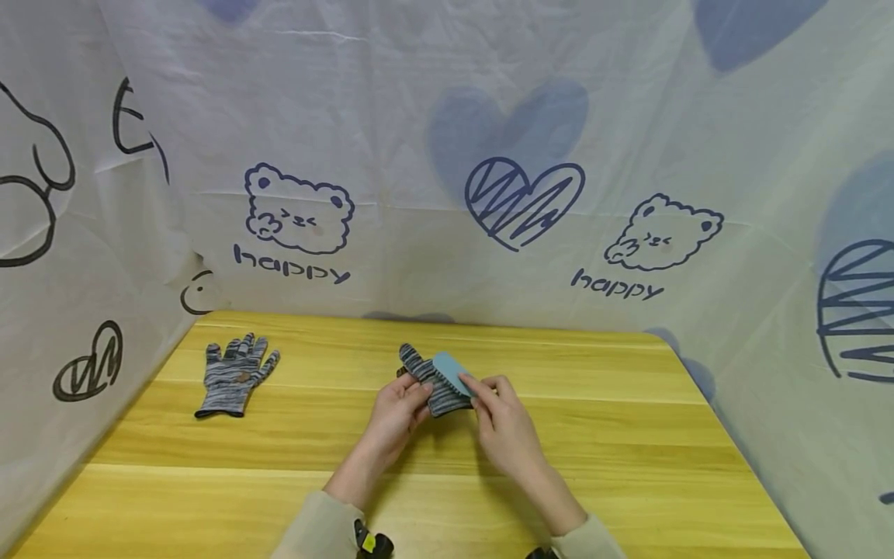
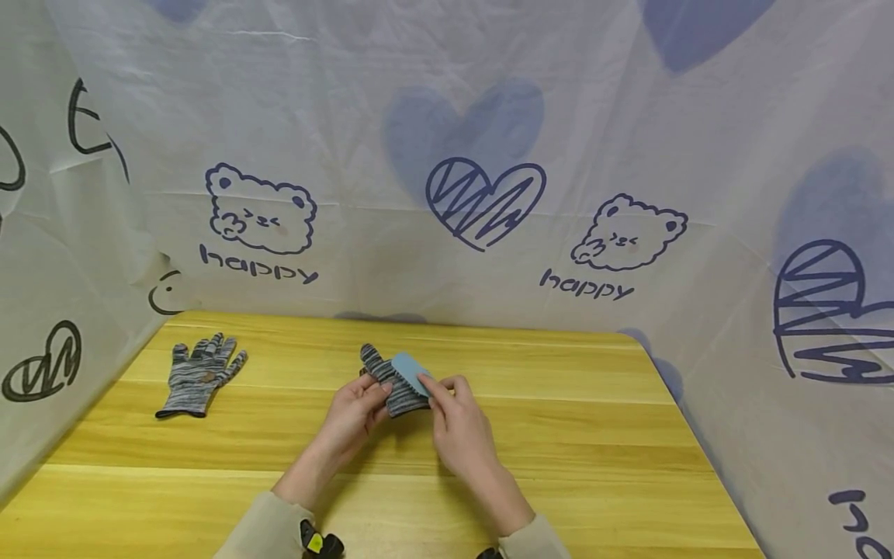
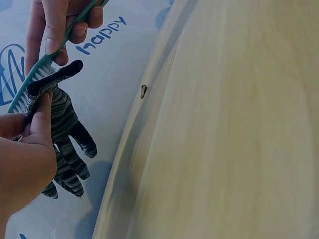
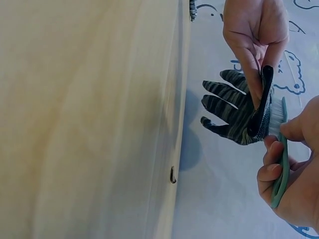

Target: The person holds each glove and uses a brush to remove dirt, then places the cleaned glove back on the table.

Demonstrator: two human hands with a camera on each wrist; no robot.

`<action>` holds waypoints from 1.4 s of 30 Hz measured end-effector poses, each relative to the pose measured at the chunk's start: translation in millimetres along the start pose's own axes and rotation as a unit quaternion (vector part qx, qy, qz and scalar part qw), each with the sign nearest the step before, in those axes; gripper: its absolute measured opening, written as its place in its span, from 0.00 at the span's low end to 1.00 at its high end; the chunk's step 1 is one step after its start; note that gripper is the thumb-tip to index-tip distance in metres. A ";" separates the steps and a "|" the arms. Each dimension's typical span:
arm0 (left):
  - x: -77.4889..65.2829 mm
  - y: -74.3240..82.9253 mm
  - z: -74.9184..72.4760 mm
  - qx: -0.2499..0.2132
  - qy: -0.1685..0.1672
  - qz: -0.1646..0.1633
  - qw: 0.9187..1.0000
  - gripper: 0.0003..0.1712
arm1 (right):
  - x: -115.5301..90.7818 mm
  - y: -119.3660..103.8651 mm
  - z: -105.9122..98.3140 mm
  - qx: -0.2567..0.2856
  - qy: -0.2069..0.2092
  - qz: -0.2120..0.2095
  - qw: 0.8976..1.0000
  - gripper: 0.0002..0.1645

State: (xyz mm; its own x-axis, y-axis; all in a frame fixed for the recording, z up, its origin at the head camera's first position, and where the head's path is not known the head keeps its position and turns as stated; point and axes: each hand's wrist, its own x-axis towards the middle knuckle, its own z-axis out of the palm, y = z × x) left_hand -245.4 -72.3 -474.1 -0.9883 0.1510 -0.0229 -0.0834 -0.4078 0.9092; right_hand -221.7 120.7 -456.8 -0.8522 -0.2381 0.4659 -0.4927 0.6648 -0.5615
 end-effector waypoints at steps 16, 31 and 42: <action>-0.2 1.2 1.5 -0.003 0.000 0.016 1.000 0.26 | 1.0 3.1 -1.1 -0.006 0.032 0.009 0.999 0.27; 0.9 1.1 2.1 -0.001 -0.002 0.021 1.000 0.25 | 1.5 6.8 -1.0 -0.007 0.035 0.018 0.999 0.27; 0.8 0.4 3.0 -0.004 0.006 0.026 1.000 0.24 | 1.4 8.8 -1.1 0.002 0.039 0.035 0.999 0.27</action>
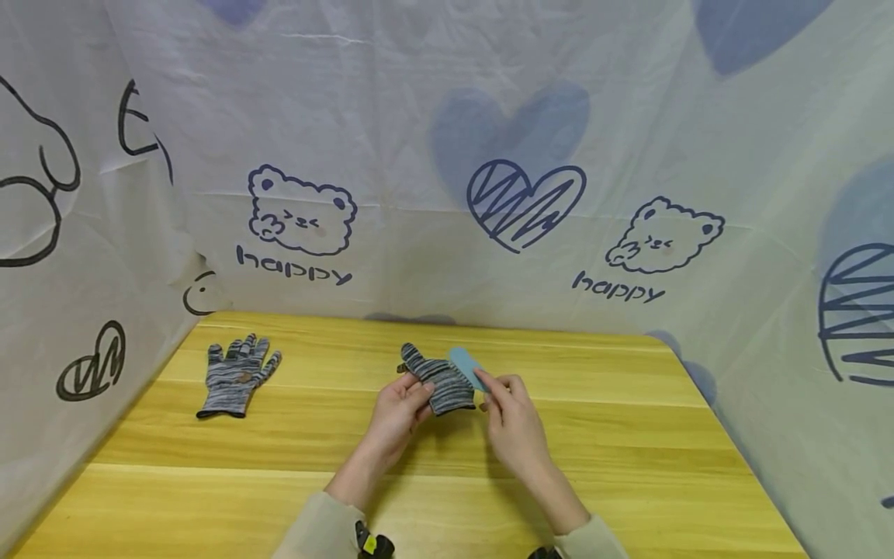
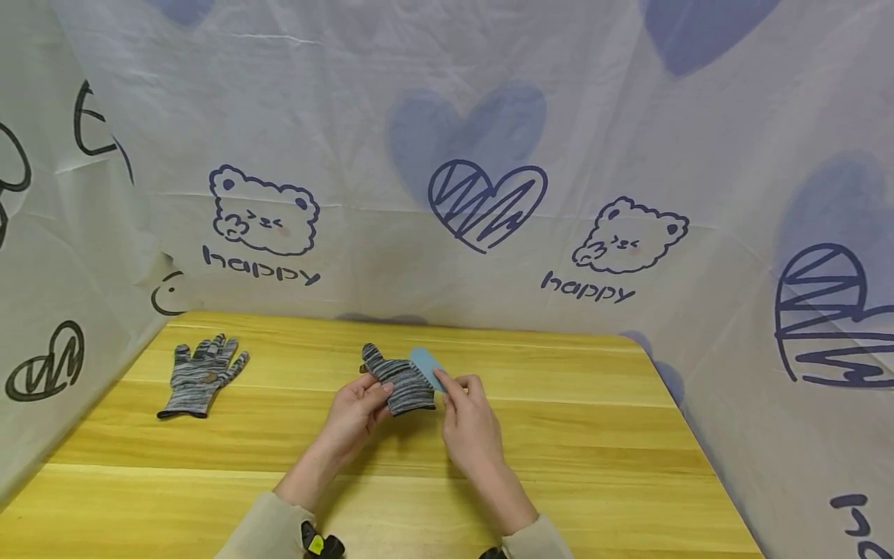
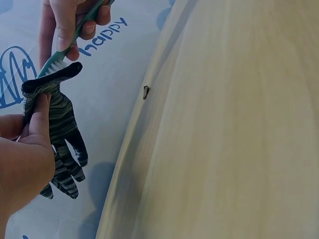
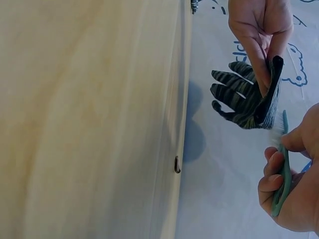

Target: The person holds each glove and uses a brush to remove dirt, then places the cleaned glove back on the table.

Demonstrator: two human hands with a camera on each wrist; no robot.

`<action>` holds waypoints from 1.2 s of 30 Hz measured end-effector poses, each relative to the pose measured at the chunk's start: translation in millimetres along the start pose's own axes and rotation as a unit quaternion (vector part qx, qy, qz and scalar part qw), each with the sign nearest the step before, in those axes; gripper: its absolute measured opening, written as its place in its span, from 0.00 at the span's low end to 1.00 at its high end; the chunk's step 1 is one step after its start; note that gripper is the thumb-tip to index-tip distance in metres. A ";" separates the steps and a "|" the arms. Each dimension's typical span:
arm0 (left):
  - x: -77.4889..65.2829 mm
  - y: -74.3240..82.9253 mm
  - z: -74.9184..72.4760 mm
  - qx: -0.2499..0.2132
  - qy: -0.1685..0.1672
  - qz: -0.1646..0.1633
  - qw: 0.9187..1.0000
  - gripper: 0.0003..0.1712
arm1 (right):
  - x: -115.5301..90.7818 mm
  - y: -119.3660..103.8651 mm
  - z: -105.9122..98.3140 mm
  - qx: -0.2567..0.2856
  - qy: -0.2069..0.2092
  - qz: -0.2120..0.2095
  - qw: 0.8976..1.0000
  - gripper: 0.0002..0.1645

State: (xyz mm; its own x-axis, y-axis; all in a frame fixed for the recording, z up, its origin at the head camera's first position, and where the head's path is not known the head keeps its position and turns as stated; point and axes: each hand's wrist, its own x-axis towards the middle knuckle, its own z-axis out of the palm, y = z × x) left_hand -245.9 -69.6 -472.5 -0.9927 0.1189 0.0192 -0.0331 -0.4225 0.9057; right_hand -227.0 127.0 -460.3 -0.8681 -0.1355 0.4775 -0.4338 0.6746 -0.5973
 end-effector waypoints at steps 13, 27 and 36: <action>-1.0 1.5 -0.1 -0.012 0.001 0.008 1.000 0.23 | 3.9 9.6 -5.8 -0.018 0.000 0.043 0.999 0.27; -4.7 5.1 6.1 0.020 0.010 -0.006 1.000 0.20 | 3.1 -4.1 -13.1 0.070 0.005 0.024 0.997 0.26; -7.1 4.2 11.5 0.031 -0.015 -0.006 0.999 0.25 | -2.5 -14.6 -3.5 0.061 -0.013 -0.003 0.998 0.18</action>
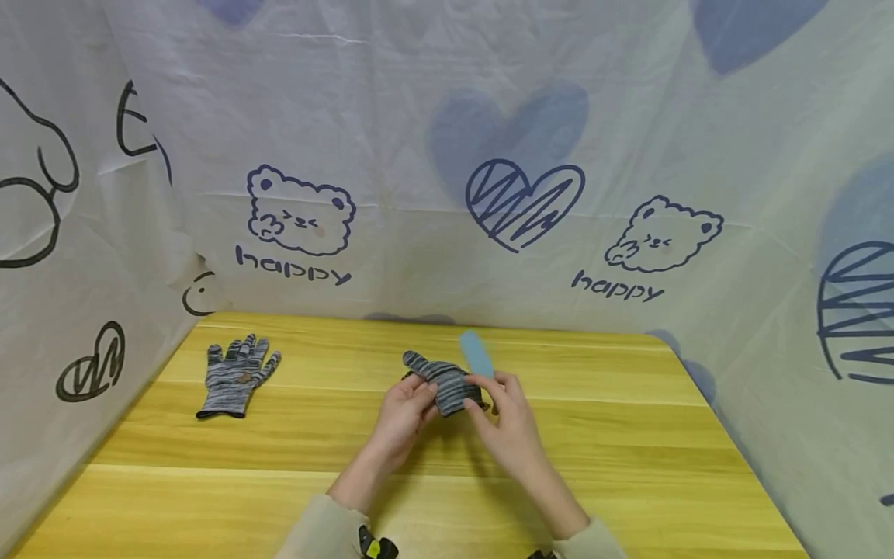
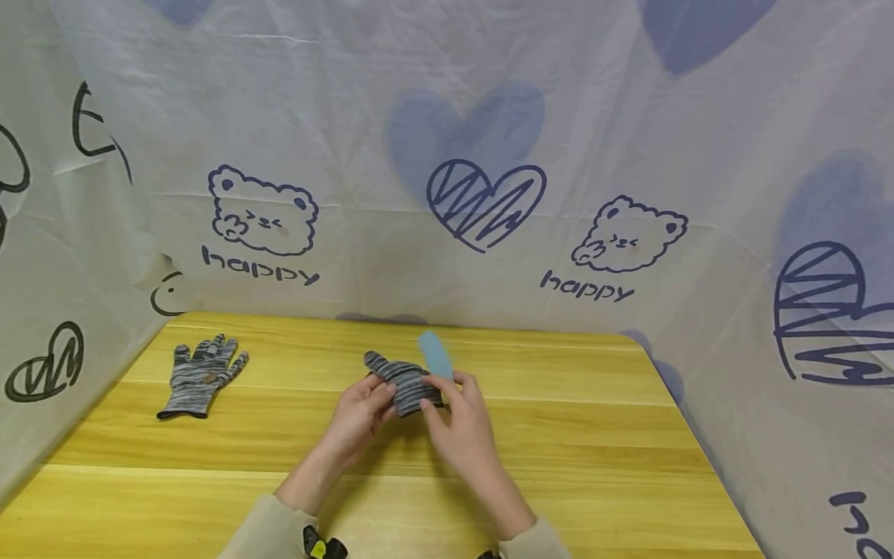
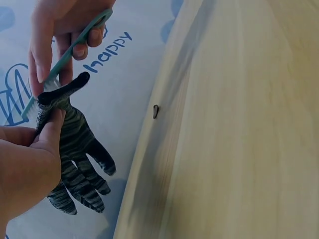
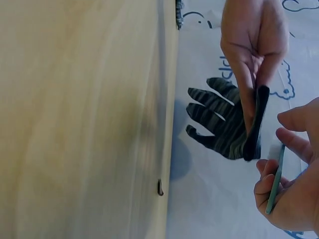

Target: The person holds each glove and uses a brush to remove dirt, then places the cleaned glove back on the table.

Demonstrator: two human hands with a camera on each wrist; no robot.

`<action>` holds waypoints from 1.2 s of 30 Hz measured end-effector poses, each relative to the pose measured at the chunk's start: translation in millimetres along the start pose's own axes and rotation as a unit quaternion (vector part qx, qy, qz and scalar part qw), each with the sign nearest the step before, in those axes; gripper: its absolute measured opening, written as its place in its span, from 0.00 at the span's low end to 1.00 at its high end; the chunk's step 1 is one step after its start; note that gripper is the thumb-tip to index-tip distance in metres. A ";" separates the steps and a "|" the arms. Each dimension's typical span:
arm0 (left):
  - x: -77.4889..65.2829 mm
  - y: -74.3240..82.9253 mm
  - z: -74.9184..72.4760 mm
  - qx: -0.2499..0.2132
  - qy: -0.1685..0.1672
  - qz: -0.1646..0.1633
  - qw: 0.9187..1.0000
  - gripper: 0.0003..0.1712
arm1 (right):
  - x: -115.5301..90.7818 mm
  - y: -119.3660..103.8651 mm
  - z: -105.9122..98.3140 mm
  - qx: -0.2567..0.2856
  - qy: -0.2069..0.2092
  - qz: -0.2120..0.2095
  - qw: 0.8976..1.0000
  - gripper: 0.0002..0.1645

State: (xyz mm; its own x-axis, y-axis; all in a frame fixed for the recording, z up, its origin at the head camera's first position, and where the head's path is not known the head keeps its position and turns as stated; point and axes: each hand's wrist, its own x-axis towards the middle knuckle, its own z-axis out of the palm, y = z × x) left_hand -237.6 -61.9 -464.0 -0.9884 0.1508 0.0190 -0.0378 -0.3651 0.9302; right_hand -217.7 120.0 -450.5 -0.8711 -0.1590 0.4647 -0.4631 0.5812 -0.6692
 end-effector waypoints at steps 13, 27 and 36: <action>-1.3 0.2 2.6 -0.018 -0.023 0.001 1.000 0.26 | -3.3 -6.2 8.2 -0.015 -0.022 -0.003 1.000 0.20; -2.8 0.7 2.2 -0.012 -0.027 -0.011 1.000 0.28 | -4.7 -7.2 10.2 -0.022 -0.041 0.024 0.999 0.15; -3.7 0.7 2.9 0.007 -0.010 -0.015 1.000 0.22 | -5.0 -3.5 11.1 -0.028 -0.008 0.009 1.000 0.09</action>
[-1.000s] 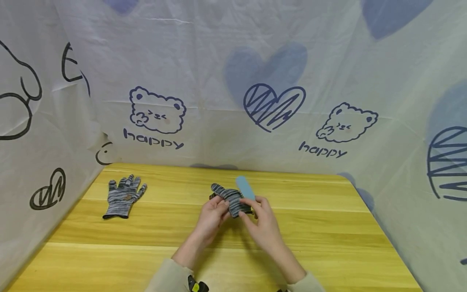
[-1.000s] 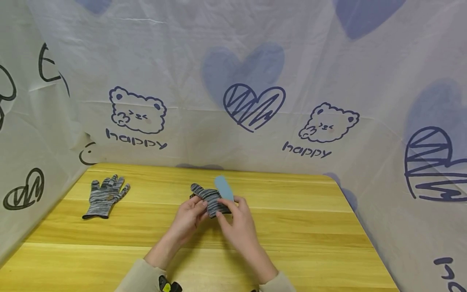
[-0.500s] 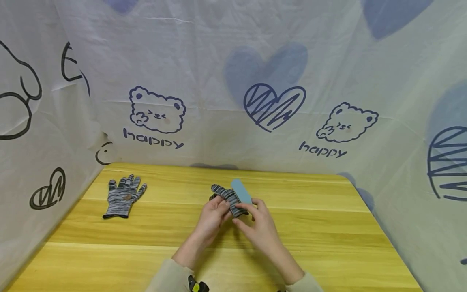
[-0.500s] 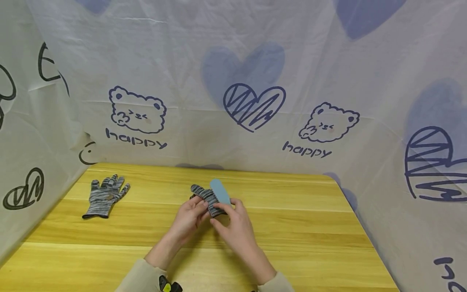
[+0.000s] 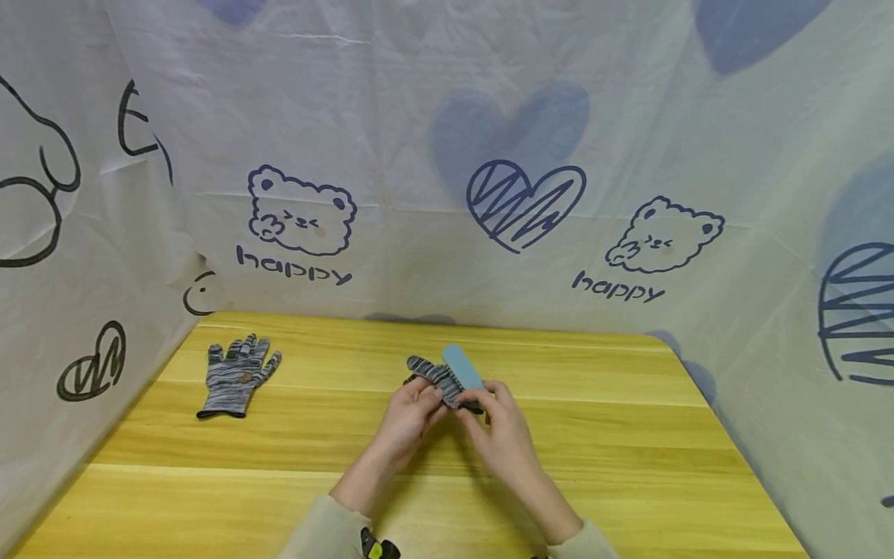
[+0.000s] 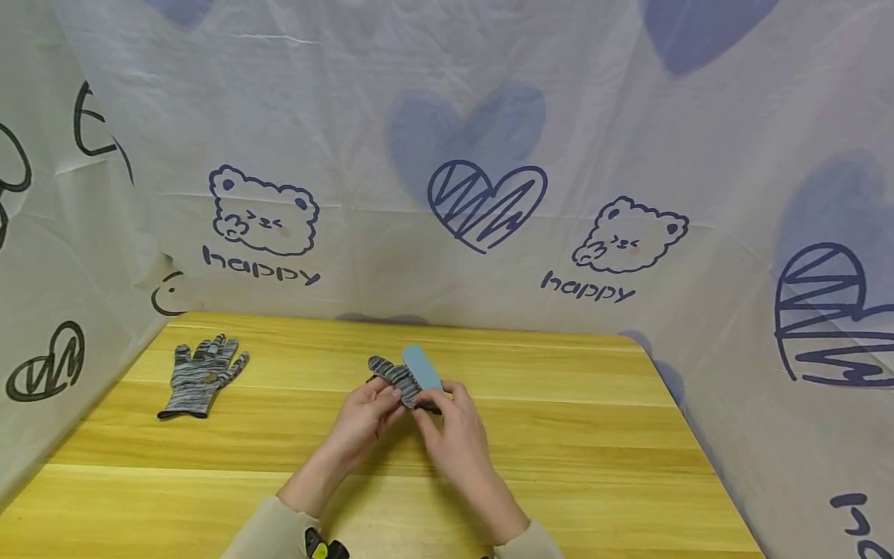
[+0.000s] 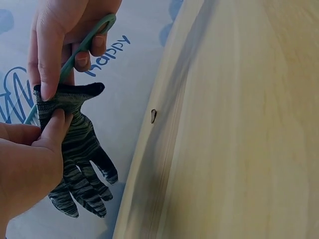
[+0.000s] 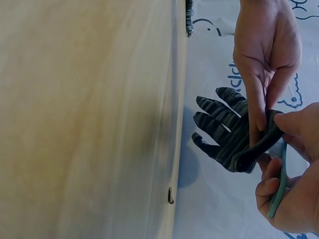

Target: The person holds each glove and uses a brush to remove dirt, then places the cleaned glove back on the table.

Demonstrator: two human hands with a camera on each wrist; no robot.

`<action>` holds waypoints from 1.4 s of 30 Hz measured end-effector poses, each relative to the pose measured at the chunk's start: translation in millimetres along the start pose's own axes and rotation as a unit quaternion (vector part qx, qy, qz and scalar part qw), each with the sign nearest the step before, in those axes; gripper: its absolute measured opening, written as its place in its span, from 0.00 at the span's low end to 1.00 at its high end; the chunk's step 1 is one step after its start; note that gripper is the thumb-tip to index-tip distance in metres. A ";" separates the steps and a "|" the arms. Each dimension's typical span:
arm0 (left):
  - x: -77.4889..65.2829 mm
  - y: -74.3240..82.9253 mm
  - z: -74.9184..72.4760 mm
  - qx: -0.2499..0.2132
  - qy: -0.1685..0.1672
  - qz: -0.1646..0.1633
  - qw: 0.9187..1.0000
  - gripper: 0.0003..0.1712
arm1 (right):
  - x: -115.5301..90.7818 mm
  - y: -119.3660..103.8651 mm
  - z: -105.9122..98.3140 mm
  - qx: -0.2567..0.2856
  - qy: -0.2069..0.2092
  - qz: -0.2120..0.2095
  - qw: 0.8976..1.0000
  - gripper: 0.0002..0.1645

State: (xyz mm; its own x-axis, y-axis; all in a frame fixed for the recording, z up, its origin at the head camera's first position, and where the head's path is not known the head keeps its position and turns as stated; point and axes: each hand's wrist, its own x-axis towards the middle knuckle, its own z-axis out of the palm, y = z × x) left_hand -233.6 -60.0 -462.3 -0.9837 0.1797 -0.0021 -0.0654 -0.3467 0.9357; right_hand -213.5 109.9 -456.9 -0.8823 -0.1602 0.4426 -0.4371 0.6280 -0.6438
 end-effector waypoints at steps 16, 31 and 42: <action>4.4 -4.4 -0.2 -0.011 -0.037 0.021 0.999 0.25 | 3.9 7.7 -1.7 0.075 0.058 -0.017 0.995 0.13; 2.7 -4.2 0.9 -0.001 -0.072 0.008 0.997 0.29 | 12.9 4.4 -14.1 0.371 0.038 0.234 0.898 0.14; 1.9 -9.6 4.3 0.006 -0.075 -0.048 0.996 0.24 | 16.0 4.7 -18.1 0.491 0.093 0.274 0.821 0.06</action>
State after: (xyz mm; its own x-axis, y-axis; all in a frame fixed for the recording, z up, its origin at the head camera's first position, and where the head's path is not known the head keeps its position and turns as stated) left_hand -234.1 -52.4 -469.8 -0.9369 0.3473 -0.0402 -0.1550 -0.3097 0.9381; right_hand -226.6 124.1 -441.5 -0.9916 0.1177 -0.0532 0.0065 -0.3656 -0.9308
